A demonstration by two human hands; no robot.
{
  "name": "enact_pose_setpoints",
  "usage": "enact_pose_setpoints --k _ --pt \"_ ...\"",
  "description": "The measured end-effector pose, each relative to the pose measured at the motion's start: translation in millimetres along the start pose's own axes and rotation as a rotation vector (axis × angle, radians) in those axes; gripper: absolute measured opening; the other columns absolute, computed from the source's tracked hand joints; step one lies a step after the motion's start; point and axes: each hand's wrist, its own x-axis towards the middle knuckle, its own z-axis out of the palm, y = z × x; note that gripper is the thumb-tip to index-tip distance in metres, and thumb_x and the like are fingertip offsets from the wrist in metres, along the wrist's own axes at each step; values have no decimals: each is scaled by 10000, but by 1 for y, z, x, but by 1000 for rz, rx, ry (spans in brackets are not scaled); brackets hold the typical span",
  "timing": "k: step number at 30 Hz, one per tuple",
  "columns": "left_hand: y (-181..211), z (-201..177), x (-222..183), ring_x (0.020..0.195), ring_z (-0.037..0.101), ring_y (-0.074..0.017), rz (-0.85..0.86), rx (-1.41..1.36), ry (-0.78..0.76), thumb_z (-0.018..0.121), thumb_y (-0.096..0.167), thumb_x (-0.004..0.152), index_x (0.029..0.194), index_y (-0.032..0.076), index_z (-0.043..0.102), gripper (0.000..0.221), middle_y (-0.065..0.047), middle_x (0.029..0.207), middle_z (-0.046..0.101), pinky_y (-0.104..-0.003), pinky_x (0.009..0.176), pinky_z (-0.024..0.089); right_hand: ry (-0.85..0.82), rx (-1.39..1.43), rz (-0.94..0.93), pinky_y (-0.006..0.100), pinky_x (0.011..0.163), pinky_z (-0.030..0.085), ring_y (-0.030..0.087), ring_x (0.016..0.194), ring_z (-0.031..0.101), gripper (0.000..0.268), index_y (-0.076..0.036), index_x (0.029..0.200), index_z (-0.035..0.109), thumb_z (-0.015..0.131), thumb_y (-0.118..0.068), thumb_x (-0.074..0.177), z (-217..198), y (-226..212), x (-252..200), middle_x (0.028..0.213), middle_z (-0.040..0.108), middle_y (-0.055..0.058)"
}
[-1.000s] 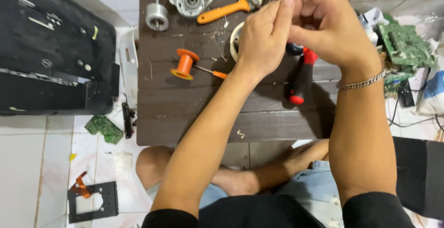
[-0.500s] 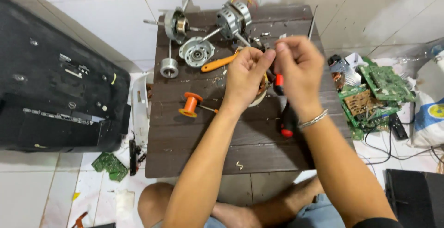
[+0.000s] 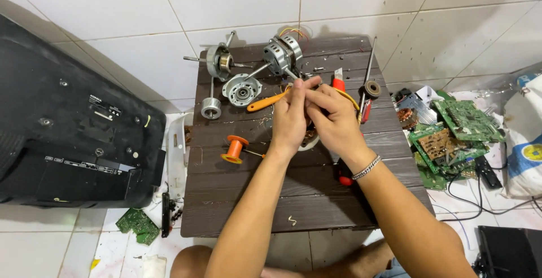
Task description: Insulating the copper windings of an electric motor stator using tape and a screwdriver.
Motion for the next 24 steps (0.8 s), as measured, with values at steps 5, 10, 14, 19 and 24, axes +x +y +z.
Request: enact_pose_setpoints --k 5,10,14,19,24 --pt "-7 -8 4 1109 712 -255 6 26 4 239 488 1111 1312 120 714 634 -154 1160 762 -402 985 572 -193 -121 -1 447 761 519 354 813 669 390 -171 1310 723 557 -61 974 -14 -16 2 874 647 132" --pt "-16 -5 8 445 435 -72 -7 7 31 322 434 1118 1186 24 745 593 54 507 370 -191 510 419 -163 -209 73 606 805 492 530 867 631 567 29 1497 396 507 31 942 -20 -35 7 866 674 265" --pt "-17 0 5 753 676 -138 -2 225 80 616 382 1009 939 96 803 349 -83 708 728 -362 715 569 -144 -246 91 621 785 498 515 915 669 375 -10 1330 469 543 -29 962 -20 -22 5 982 734 249" --pt "-6 1 -3 965 744 -288 18 221 205 429 474 1065 889 121 782 529 -128 880 776 -418 886 568 -257 -266 226 466 808 543 324 941 755 251 -166 1198 508 624 -207 979 -30 -32 10 1061 805 21" --pt "-19 -9 12 836 717 -263 43 -192 220 307 420 1137 666 146 441 562 -75 742 648 -387 872 580 -343 -276 197 412 713 545 305 723 718 105 -132 961 735 762 -126 859 -63 -5 12 738 746 79"
